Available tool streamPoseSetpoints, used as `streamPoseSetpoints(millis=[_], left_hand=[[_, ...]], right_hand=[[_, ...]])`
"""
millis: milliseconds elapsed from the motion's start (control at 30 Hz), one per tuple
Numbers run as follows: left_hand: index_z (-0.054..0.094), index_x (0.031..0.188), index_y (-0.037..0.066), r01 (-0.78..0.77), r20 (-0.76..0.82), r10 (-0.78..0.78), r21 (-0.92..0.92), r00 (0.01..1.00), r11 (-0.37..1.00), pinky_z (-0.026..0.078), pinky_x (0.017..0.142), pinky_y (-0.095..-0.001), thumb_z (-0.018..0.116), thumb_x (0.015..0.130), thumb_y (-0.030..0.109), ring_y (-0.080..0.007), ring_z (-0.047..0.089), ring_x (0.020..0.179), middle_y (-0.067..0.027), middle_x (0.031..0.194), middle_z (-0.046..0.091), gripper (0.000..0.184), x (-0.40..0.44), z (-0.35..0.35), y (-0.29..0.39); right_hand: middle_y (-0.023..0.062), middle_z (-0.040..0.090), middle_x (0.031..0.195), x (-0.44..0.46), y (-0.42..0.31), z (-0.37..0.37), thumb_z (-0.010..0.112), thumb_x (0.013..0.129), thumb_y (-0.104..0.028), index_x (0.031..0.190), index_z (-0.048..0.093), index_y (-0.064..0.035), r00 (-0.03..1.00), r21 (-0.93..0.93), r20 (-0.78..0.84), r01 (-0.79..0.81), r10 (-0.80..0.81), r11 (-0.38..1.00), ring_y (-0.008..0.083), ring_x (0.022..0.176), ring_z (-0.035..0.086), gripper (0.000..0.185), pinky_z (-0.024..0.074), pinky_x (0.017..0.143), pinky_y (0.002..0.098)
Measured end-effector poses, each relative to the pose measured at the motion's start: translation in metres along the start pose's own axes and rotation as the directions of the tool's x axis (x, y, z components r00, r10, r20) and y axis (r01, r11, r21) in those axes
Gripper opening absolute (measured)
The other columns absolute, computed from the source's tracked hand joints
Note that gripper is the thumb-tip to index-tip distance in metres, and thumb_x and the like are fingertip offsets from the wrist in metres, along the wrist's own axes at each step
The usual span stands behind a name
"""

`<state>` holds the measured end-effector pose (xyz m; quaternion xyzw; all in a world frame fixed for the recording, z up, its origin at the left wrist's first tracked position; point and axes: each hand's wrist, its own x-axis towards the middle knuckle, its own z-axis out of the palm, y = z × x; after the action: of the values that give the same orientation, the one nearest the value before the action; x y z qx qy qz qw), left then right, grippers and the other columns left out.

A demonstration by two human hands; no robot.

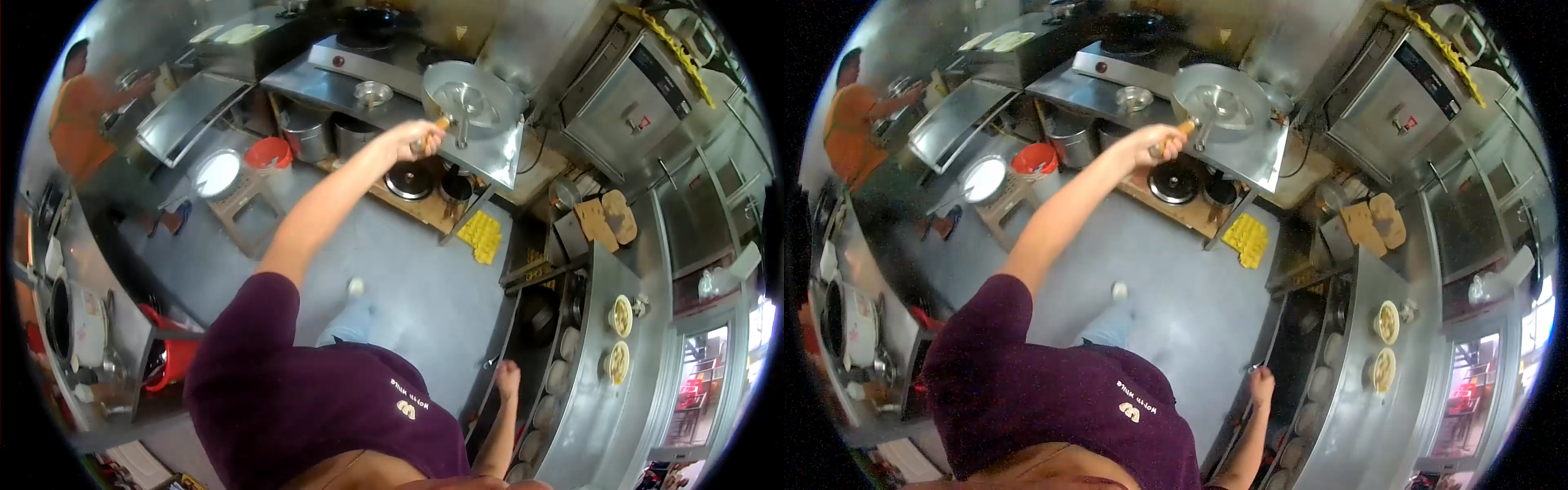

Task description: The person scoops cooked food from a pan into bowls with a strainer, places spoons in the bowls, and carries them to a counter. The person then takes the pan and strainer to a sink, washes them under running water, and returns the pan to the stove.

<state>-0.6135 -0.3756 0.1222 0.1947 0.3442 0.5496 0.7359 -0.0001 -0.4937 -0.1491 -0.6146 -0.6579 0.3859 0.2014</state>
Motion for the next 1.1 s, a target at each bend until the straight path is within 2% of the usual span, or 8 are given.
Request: streamPoseSetpoints(millis=[233,267,367,767,867,933,1033,1100], left_hand=[[0.040,0.071,0.008,-0.238,-0.039,0.239,0.025,0.970,0.971,0.034,0.036,-0.0210,0.049,0.084,0.008,-0.0082,0.041,0.041,0.0005,0.053,0.042,0.015,0.284,-0.105,0.173],[0.040,0.071,0.008,-0.236,-0.053,0.235,0.001,0.970,0.972,0.034,0.036,-0.0208,0.049,0.084,0.009,-0.0084,0.040,0.041,0.0004,0.053,0.042,0.016,0.320,-0.122,0.191],[0.040,0.072,0.007,-0.295,-0.148,0.292,0.003,0.945,0.956,0.034,0.036,-0.0209,0.050,0.084,0.008,-0.0086,0.040,0.040,0.0005,0.053,0.042,0.015,0.411,-0.156,0.238],[0.047,0.074,0.005,-0.261,-0.160,0.232,-0.187,0.959,0.947,0.043,0.043,-0.0242,0.053,0.081,0.007,-0.0114,0.047,0.046,-0.0021,0.060,0.048,0.010,0.548,-0.237,0.275],[0.052,0.079,0.005,-0.295,-0.308,0.220,-0.221,0.926,0.930,0.046,0.047,-0.0244,0.056,0.080,0.009,-0.0136,0.051,0.053,-0.0029,0.063,0.051,0.006,0.543,-0.221,0.271],[0.053,0.083,0.004,-0.261,0.035,0.276,-0.236,0.960,0.936,0.050,0.054,-0.0244,0.056,0.079,0.009,-0.0164,0.057,0.063,-0.0059,0.071,0.056,0.008,0.551,-0.248,0.271],[0.049,0.102,0.000,-0.295,-0.056,0.290,-0.237,0.955,0.926,0.052,0.073,-0.0335,0.054,0.080,0.014,-0.0246,0.056,0.082,-0.0148,0.091,0.055,0.027,0.547,-0.253,0.265],[0.043,0.109,-0.005,-0.350,-0.323,0.248,-0.315,0.913,0.882,0.046,0.085,-0.0406,0.049,0.085,0.023,-0.0333,0.049,0.098,-0.0199,0.105,0.048,0.037,0.552,-0.275,0.256]], right_hand=[[0.0017,0.048,0.054,0.160,-0.062,0.034,0.047,0.085,-0.016,0.068,0.052,-0.0036,0.941,-0.111,-0.312,0.096,-0.127,0.989,0.0101,0.049,0.045,0.021,0.0376,0.045,0.0258],[0.0033,0.048,0.054,0.156,-0.049,0.044,0.050,0.082,-0.016,0.063,0.051,-0.0043,0.941,0.318,-0.131,-0.259,0.312,0.912,0.0120,0.049,0.046,0.022,0.0393,0.046,0.0269],[0.0180,0.061,0.079,0.120,-0.009,0.085,0.057,0.078,-0.029,0.098,0.057,-0.0009,0.838,-0.682,0.016,-0.390,0.545,0.619,0.0290,0.081,0.059,0.035,0.0473,0.070,0.0385],[0.0080,0.063,0.078,0.108,0.097,0.201,0.053,0.083,-0.033,0.106,0.059,-0.0169,0.846,-0.518,0.332,-0.206,0.417,0.830,0.0178,0.081,0.058,0.030,0.0402,0.088,0.0363],[0.0165,0.060,0.099,0.162,0.037,0.177,0.057,0.079,-0.044,0.112,0.054,-0.0028,0.849,-0.594,0.291,-0.201,0.441,0.779,0.0281,0.100,0.053,0.053,0.0441,0.084,0.0375],[0.0227,0.051,0.113,0.209,-0.095,0.139,0.058,0.075,-0.050,0.117,0.046,0.0032,0.756,-0.400,0.134,-0.551,0.641,0.733,0.0356,0.104,0.050,0.069,0.0397,0.089,0.0414],[0.0144,0.062,0.095,0.216,-0.089,0.138,0.050,0.082,-0.042,0.122,0.043,-0.0022,0.856,0.161,0.187,-0.511,0.482,0.845,0.0264,0.091,0.057,0.057,0.0441,0.080,0.0382],[0.0089,0.060,0.099,0.224,-0.159,0.100,0.050,0.084,-0.031,0.120,0.045,-0.0042,0.718,0.575,0.282,-0.657,0.637,0.487,0.0179,0.086,0.058,0.045,0.0454,0.074,0.0322]])
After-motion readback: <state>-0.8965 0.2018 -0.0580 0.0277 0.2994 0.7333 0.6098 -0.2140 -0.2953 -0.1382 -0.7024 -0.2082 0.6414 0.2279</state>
